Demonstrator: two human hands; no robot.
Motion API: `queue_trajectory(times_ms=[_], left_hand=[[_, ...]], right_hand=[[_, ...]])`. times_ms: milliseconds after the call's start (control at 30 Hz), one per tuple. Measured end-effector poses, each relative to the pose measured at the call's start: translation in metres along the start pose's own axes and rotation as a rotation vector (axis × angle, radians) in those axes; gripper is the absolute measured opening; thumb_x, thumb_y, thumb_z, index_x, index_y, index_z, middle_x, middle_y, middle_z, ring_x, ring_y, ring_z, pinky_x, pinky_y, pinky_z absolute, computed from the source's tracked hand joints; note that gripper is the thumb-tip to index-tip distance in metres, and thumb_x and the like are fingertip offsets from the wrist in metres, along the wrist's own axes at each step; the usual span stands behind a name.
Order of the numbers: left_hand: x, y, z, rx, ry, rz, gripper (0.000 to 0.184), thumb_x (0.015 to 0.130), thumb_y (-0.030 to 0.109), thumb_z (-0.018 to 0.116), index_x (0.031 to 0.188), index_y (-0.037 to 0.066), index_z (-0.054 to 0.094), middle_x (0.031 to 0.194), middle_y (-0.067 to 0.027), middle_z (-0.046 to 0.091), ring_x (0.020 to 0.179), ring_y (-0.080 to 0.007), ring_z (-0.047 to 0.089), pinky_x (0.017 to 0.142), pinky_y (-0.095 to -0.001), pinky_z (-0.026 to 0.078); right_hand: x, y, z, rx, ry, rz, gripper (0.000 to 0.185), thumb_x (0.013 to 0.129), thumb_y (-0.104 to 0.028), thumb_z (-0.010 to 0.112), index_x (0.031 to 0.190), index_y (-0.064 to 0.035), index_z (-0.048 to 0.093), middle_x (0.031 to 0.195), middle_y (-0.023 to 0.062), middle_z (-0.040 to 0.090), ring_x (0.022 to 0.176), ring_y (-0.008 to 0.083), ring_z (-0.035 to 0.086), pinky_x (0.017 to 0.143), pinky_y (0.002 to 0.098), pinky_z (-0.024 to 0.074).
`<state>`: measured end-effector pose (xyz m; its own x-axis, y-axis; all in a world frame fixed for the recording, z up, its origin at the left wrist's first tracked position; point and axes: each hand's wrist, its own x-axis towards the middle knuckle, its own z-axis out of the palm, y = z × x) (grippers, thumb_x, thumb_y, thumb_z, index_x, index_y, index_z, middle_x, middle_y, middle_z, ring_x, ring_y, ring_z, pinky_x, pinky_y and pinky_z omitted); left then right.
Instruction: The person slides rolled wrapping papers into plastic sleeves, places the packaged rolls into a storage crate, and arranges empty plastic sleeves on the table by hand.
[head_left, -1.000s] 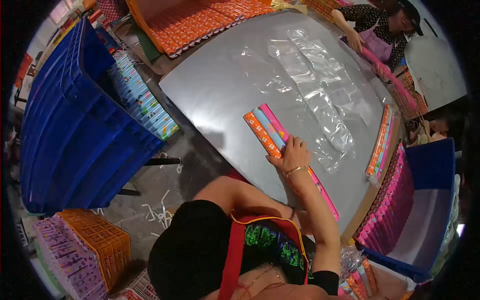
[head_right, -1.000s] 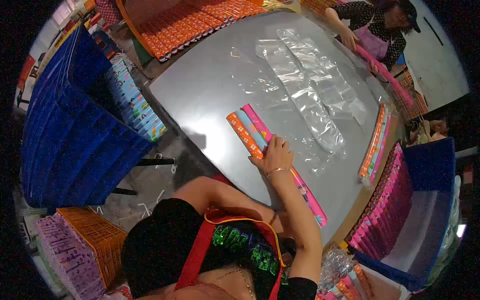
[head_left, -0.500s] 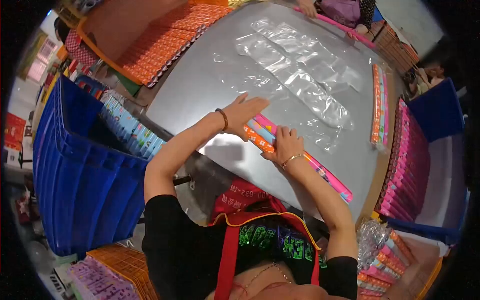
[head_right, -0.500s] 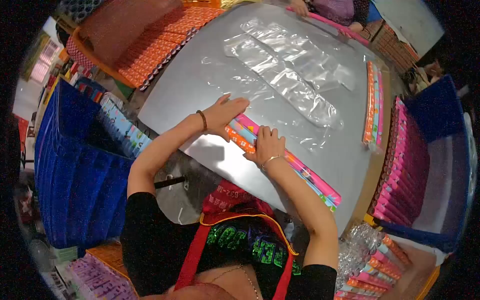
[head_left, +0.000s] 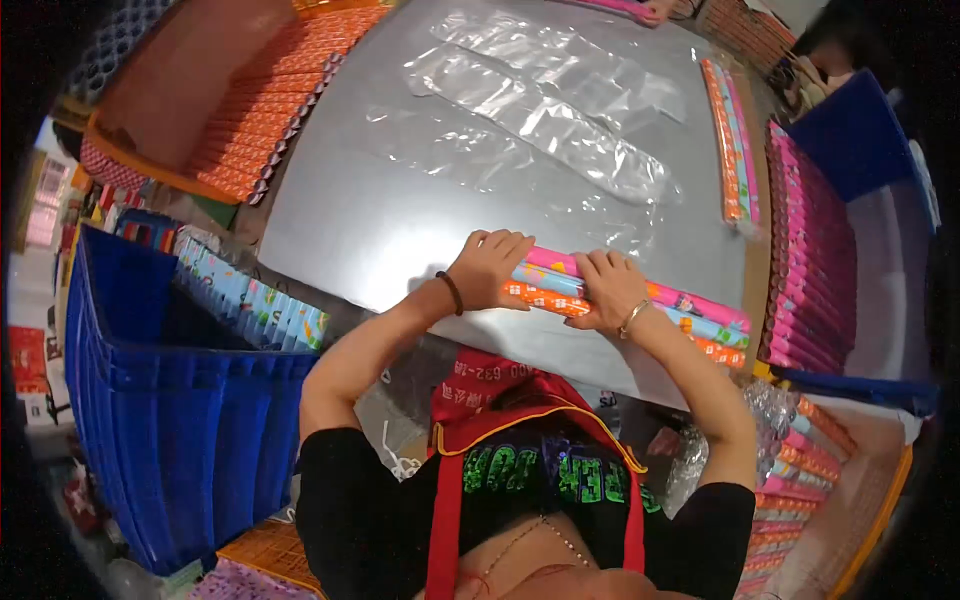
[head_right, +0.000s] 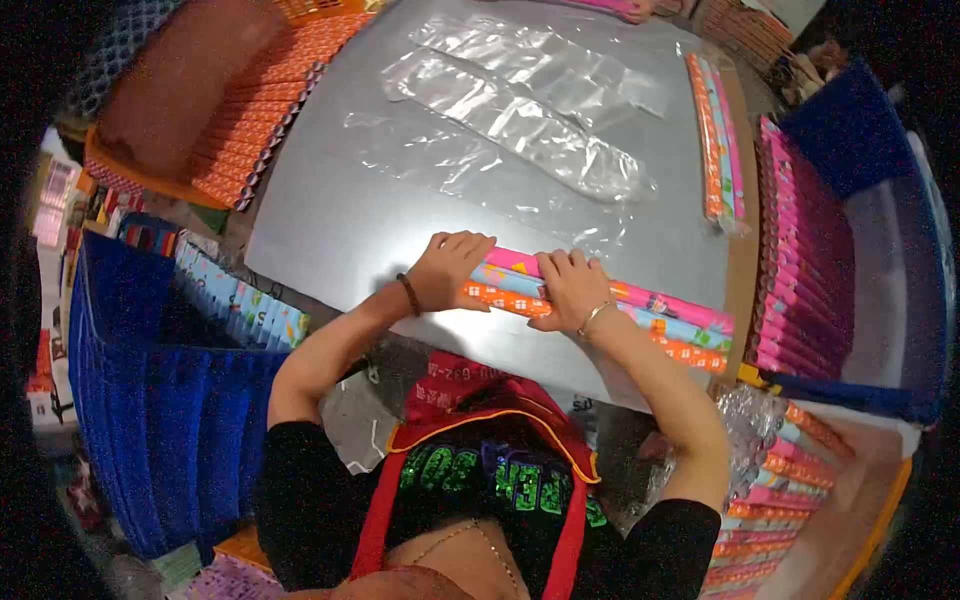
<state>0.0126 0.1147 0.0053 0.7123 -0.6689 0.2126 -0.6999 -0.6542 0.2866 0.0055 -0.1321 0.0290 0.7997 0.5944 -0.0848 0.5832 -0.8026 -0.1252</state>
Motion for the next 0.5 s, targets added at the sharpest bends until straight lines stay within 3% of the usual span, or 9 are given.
queue_trajectory(times_ms=[167, 400, 500], left_hand=[[0.007, 0.017, 0.006, 0.048, 0.069, 0.042, 0.084, 0.062, 0.052, 0.068, 0.122, -0.002, 0.043, 0.114, -0.0112, 0.049, 0.106, -0.0257, 0.046, 0.087, -0.0384, 0.033], [0.008, 0.015, 0.007, 0.023, 0.072, 0.046, 0.083, 0.062, 0.051, 0.069, 0.121, -0.001, 0.043, 0.113, -0.0106, 0.050, 0.105, -0.0247, 0.047, 0.087, -0.0375, 0.034], [0.010, 0.007, -0.004, -0.070, -0.005, 0.067, 0.080, 0.064, 0.046, 0.070, 0.123, -0.001, 0.042, 0.119, -0.0128, 0.048, 0.112, -0.0261, 0.045, 0.091, -0.0392, 0.033]], right_hand=[[0.000, -0.009, 0.002, -0.005, 0.043, 0.052, 0.099, 0.045, -0.063, 0.072, 0.121, -0.0077, 0.043, 0.102, 0.0090, 0.052, 0.096, 0.0275, 0.049, 0.080, 0.0398, 0.0380], [0.022, -0.030, 0.015, 0.046, 0.082, 0.003, 0.100, 0.046, -0.061, 0.073, 0.120, -0.0013, 0.042, 0.099, 0.0100, 0.051, 0.092, 0.0271, 0.050, 0.077, 0.0382, 0.0395], [0.021, -0.029, 0.017, 0.041, 0.135, -0.021, 0.097, 0.047, -0.060, 0.072, 0.119, -0.0020, 0.044, 0.097, 0.0107, 0.051, 0.089, 0.0267, 0.049, 0.075, 0.0362, 0.0405]])
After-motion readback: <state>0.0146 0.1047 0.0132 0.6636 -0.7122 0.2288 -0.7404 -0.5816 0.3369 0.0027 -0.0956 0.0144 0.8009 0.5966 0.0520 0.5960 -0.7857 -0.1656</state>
